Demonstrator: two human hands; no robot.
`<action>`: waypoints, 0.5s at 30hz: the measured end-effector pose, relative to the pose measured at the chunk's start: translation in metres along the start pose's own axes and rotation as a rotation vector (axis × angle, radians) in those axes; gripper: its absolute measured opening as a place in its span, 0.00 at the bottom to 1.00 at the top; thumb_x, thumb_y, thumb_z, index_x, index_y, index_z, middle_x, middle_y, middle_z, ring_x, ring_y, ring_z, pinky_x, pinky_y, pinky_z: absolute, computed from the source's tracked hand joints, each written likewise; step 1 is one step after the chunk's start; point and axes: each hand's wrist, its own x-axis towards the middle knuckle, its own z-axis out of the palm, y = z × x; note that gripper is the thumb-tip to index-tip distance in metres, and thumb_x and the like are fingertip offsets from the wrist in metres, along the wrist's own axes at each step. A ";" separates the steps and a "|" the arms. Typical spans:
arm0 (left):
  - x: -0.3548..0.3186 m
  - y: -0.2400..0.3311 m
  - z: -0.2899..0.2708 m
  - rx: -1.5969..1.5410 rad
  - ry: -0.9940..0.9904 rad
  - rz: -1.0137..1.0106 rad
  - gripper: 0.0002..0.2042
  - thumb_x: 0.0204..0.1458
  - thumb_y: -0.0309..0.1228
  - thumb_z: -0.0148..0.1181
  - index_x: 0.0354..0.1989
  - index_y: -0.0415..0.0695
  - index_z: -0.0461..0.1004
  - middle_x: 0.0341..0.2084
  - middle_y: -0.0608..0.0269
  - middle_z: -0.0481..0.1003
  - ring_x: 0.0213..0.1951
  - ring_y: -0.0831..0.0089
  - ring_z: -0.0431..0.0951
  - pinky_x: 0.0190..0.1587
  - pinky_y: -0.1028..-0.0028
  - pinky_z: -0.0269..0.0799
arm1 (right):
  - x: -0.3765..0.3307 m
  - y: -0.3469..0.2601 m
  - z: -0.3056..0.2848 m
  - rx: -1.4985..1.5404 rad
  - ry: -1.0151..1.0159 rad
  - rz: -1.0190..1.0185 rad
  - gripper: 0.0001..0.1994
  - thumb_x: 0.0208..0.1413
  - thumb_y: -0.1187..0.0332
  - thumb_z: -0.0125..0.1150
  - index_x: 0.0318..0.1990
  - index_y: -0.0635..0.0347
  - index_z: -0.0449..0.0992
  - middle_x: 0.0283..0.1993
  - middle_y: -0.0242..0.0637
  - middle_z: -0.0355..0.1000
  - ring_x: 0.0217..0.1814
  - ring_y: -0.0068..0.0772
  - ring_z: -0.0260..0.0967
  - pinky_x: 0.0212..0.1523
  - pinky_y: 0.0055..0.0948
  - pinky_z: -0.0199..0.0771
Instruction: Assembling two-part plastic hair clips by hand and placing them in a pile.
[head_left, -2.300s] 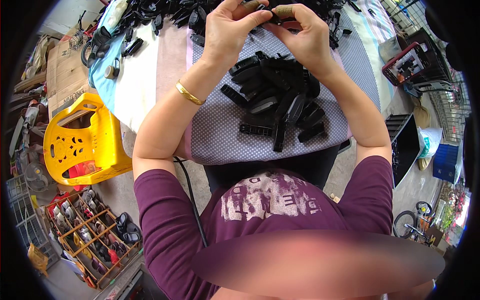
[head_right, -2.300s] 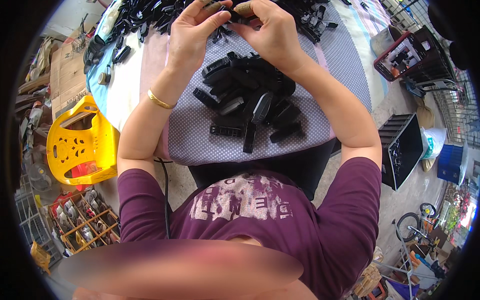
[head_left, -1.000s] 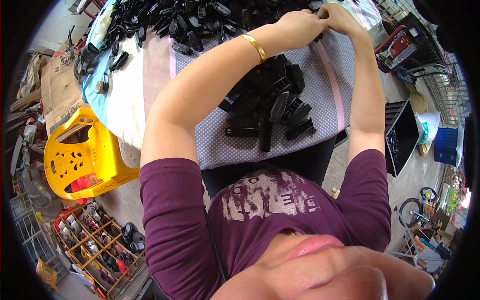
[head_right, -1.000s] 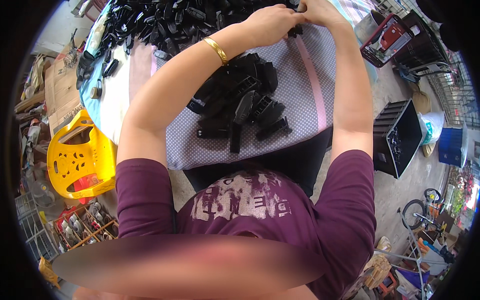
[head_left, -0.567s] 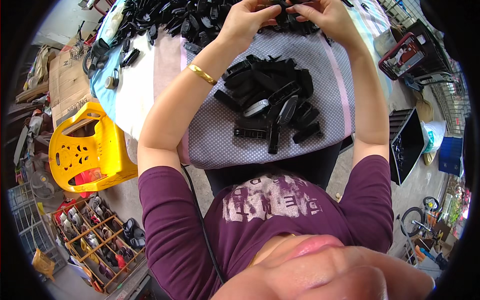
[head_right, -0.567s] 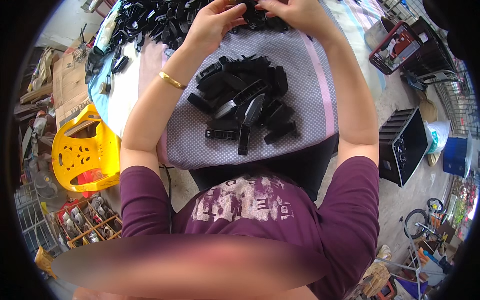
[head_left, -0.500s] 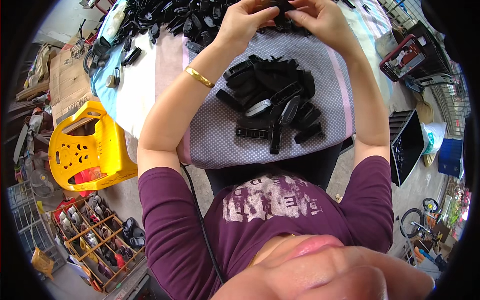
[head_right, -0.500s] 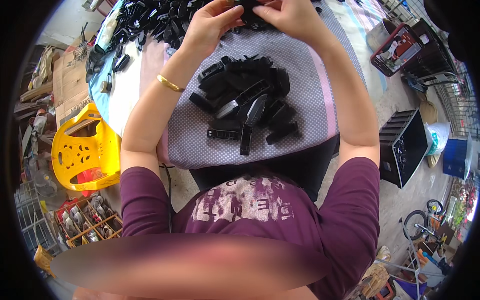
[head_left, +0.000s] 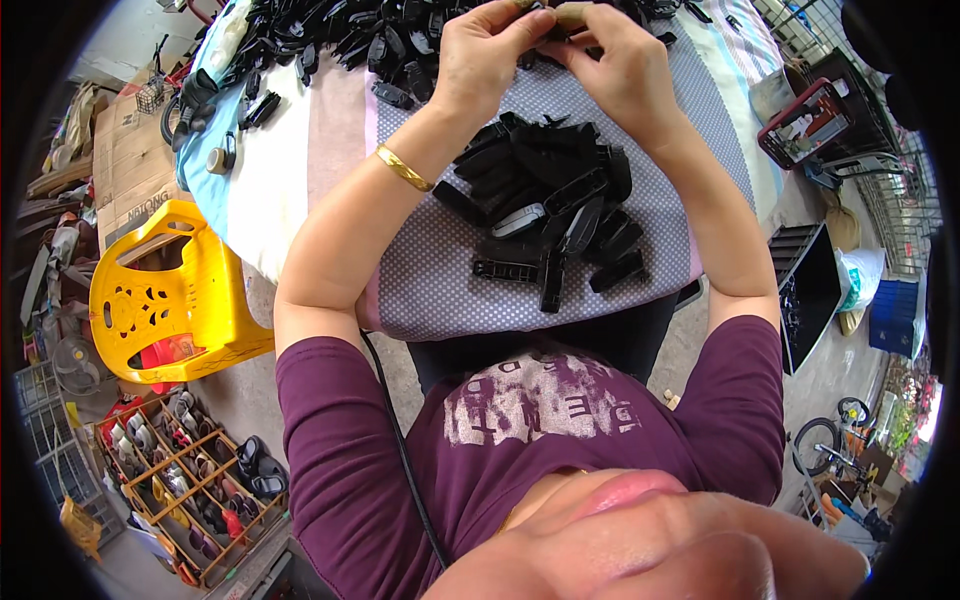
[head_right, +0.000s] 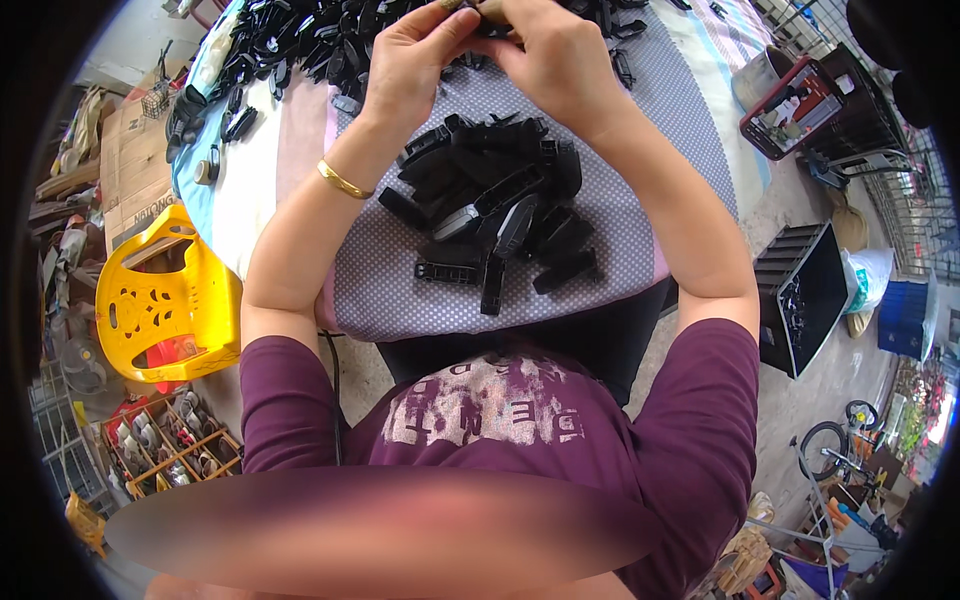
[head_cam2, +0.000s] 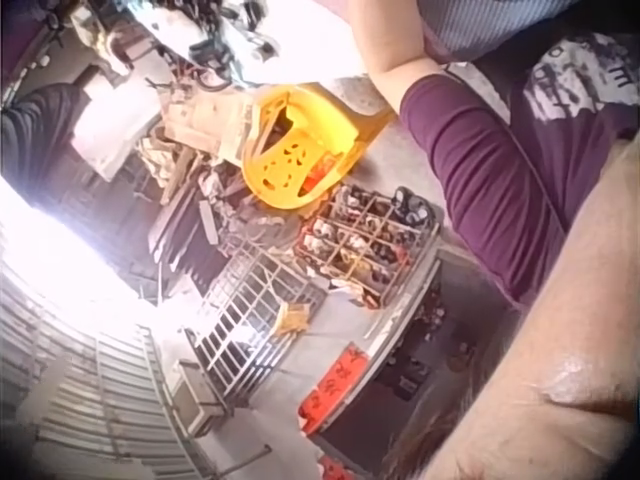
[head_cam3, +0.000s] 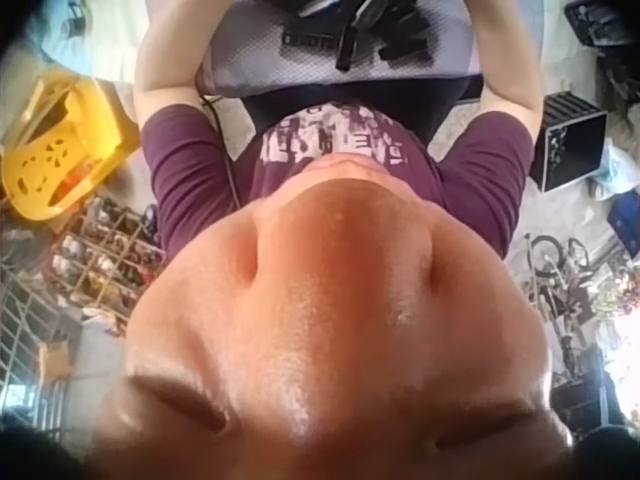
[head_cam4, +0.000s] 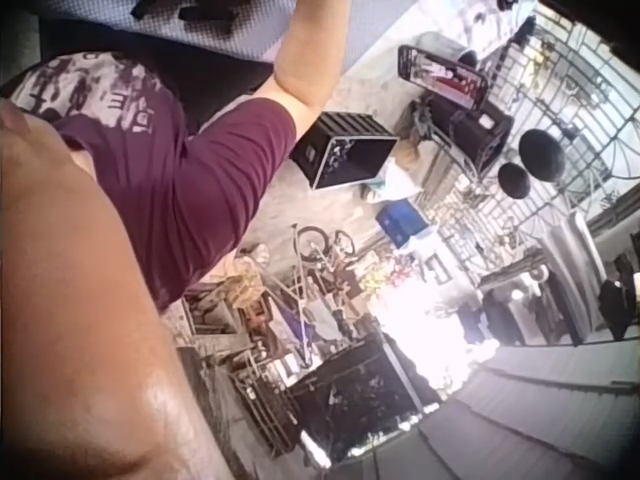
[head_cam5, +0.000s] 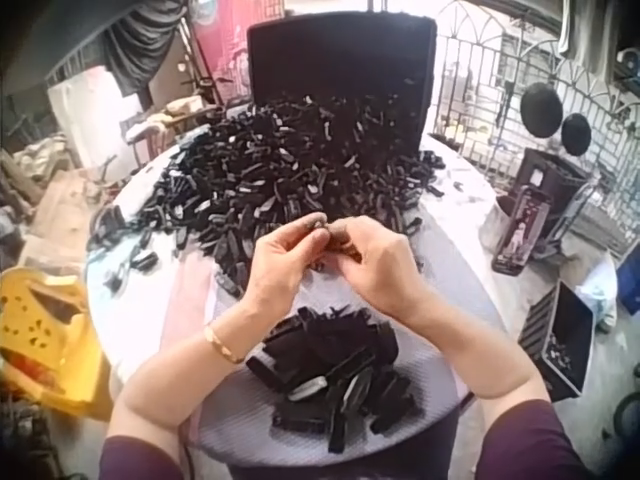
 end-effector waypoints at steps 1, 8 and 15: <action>0.001 0.002 0.001 -0.024 -0.038 -0.008 0.14 0.63 0.24 0.62 0.56 0.34 0.78 0.42 0.60 0.83 0.40 0.75 0.82 0.44 0.77 0.79 | -0.011 0.010 -0.015 -0.010 0.003 0.002 0.18 0.53 0.74 0.74 0.50 0.65 0.79 0.38 0.41 0.81 0.39 0.25 0.81 0.39 0.26 0.81; 0.002 0.012 -0.017 -0.001 -0.272 0.129 0.11 0.63 0.24 0.62 0.52 0.36 0.81 0.42 0.62 0.83 0.40 0.78 0.81 0.44 0.79 0.77 | -0.005 0.009 -0.039 -0.269 -0.447 0.652 0.16 0.64 0.59 0.67 0.50 0.62 0.84 0.37 0.33 0.83 0.39 0.23 0.81 0.38 0.22 0.78; -0.004 0.029 -0.014 0.047 -0.445 0.267 0.11 0.63 0.25 0.62 0.52 0.36 0.81 0.39 0.62 0.84 0.38 0.76 0.81 0.42 0.79 0.77 | 0.007 0.016 -0.054 -0.244 -0.603 0.585 0.14 0.66 0.61 0.65 0.52 0.61 0.83 0.36 0.34 0.82 0.32 0.22 0.78 0.35 0.22 0.78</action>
